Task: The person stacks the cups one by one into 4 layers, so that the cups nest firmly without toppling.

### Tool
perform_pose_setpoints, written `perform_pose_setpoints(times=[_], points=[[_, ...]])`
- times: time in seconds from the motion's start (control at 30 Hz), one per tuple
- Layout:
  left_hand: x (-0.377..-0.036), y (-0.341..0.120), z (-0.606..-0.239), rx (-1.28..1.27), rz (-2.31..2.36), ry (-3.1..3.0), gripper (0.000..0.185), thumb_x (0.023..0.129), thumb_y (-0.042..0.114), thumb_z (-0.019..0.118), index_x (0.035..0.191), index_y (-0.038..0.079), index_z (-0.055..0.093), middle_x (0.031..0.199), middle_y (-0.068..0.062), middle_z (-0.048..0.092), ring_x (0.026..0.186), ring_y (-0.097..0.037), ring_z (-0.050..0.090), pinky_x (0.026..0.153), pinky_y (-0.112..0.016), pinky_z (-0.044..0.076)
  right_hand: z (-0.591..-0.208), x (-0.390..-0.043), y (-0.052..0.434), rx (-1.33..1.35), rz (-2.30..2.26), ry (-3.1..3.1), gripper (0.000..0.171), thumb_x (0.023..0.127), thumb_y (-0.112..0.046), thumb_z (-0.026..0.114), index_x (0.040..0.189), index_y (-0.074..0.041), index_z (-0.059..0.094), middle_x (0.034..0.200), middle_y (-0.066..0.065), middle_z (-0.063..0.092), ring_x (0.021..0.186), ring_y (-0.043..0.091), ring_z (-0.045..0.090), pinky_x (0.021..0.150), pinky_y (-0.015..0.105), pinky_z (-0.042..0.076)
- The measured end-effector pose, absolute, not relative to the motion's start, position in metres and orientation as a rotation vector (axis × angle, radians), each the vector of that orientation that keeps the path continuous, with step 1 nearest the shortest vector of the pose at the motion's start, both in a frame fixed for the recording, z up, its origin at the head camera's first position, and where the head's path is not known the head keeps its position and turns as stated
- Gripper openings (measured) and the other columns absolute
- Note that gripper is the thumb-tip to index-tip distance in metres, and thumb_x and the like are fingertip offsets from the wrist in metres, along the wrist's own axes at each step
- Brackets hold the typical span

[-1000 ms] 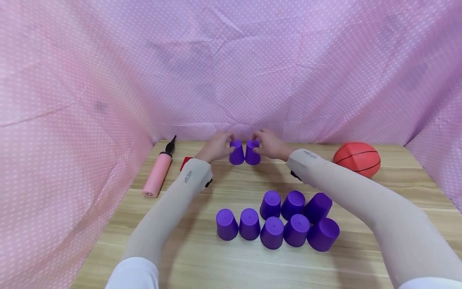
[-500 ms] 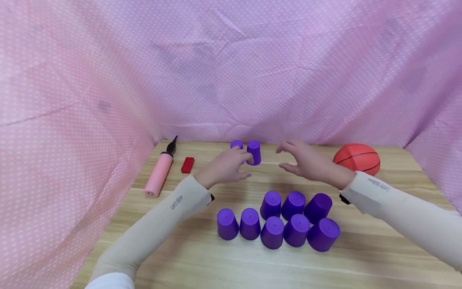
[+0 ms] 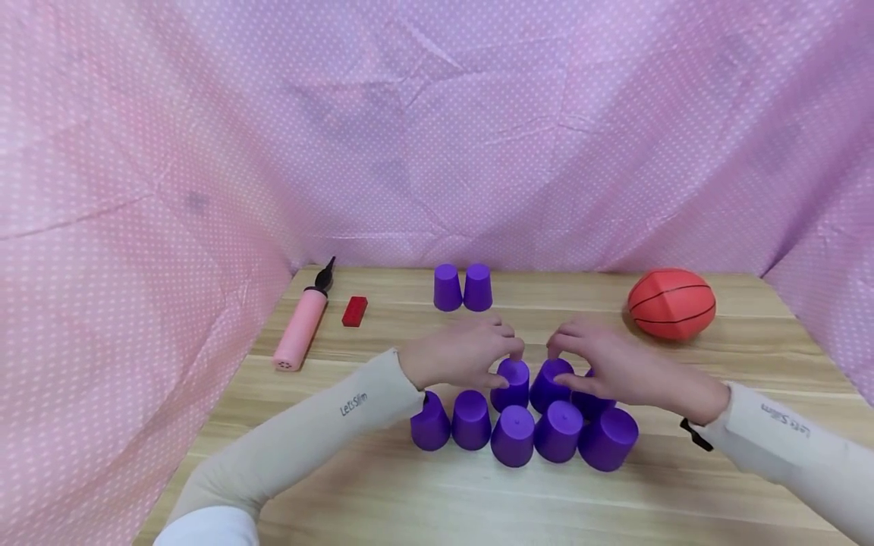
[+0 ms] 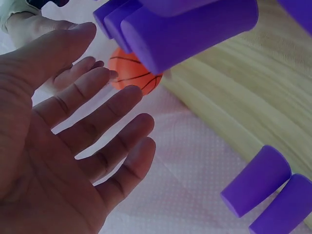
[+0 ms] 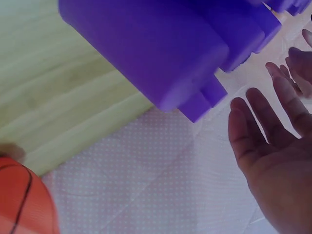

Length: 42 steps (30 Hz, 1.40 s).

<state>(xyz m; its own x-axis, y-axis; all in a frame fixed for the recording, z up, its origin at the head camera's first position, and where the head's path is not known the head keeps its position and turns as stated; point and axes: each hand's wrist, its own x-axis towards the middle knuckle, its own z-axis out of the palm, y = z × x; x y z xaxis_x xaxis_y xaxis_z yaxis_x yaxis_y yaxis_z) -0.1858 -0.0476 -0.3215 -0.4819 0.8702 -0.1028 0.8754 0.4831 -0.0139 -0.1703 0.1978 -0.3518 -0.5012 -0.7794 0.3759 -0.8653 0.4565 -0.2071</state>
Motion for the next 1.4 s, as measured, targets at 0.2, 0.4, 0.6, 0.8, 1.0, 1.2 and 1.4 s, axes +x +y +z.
perform_pose_setpoints(times=[0.2,0.4,0.6,0.8,1.0,1.2,1.4], points=[[-0.186,-0.040,-0.326,1.527,-0.178,2.601,0.032,0.081,0.039,0.074,0.102,0.019,0.061,0.089,0.010,0.054,0.084,-0.012,0.047,0.072,-0.022,0.039,-0.364,-0.168,0.205,1.418,0.541,-2.551,0.024,0.075,-0.020,0.079,0.089,-0.016,0.061,0.091,-0.008,0.054,0.083,0.012,0.053,0.071,0.030,0.047],[-0.187,-0.034,-0.329,1.499,-0.162,2.593,0.028,0.080,0.036,0.076,0.095,0.020,0.060,0.083,0.011,0.051,0.080,-0.011,0.048,0.069,-0.022,0.039,-0.370,-0.168,0.206,1.399,0.542,-2.569,0.024,0.074,-0.019,0.079,0.089,-0.016,0.060,0.089,-0.009,0.053,0.081,0.011,0.051,0.069,0.030,0.047],[-0.190,-0.030,-0.336,1.495,-0.101,2.572,0.025,0.079,0.032,0.077,0.090,0.019,0.058,0.081,0.011,0.052,0.076,-0.010,0.049,0.068,-0.022,0.040,-0.372,-0.167,0.205,1.375,0.573,-2.589,0.023,0.075,-0.018,0.078,0.088,-0.016,0.059,0.089,-0.009,0.052,0.081,0.010,0.050,0.069,0.028,0.047],[-0.192,-0.028,-0.338,1.458,-0.016,2.539,0.023,0.080,0.025,0.077,0.088,0.017,0.056,0.077,0.010,0.055,0.068,-0.008,0.052,0.061,-0.019,0.041,-0.374,-0.167,0.205,1.384,0.602,-2.581,0.023,0.076,-0.016,0.078,0.088,-0.016,0.059,0.089,-0.008,0.051,0.080,0.011,0.051,0.067,0.026,0.047],[-0.195,-0.029,-0.339,1.444,-0.009,2.536,0.022,0.082,0.023,0.075,0.090,0.016,0.055,0.079,0.008,0.054,0.070,-0.009,0.052,0.061,-0.020,0.041,-0.374,-0.170,0.205,1.383,0.610,-2.531,0.023,0.075,-0.018,0.079,0.087,-0.018,0.059,0.089,-0.010,0.051,0.078,0.006,0.050,0.066,0.024,0.046],[-0.206,-0.040,-0.336,1.479,0.110,2.583,0.023,0.084,0.023,0.071,0.098,0.014,0.055,0.089,0.003,0.053,0.078,-0.010,0.050,0.066,-0.019,0.042,-0.370,-0.177,0.206,1.339,0.645,-2.419,0.026,0.072,-0.017,0.080,0.088,-0.015,0.059,0.092,-0.007,0.054,0.080,0.008,0.054,0.068,0.027,0.048],[-0.228,-0.048,-0.339,1.500,0.206,2.733,0.024,0.085,0.025,0.069,0.105,0.016,0.059,0.097,0.004,0.055,0.086,-0.010,0.050,0.072,-0.022,0.044,-0.357,-0.194,0.208,1.199,0.610,-2.365,0.024,0.074,-0.019,0.079,0.089,-0.014,0.061,0.093,-0.005,0.056,0.081,0.011,0.057,0.064,0.029,0.050]])
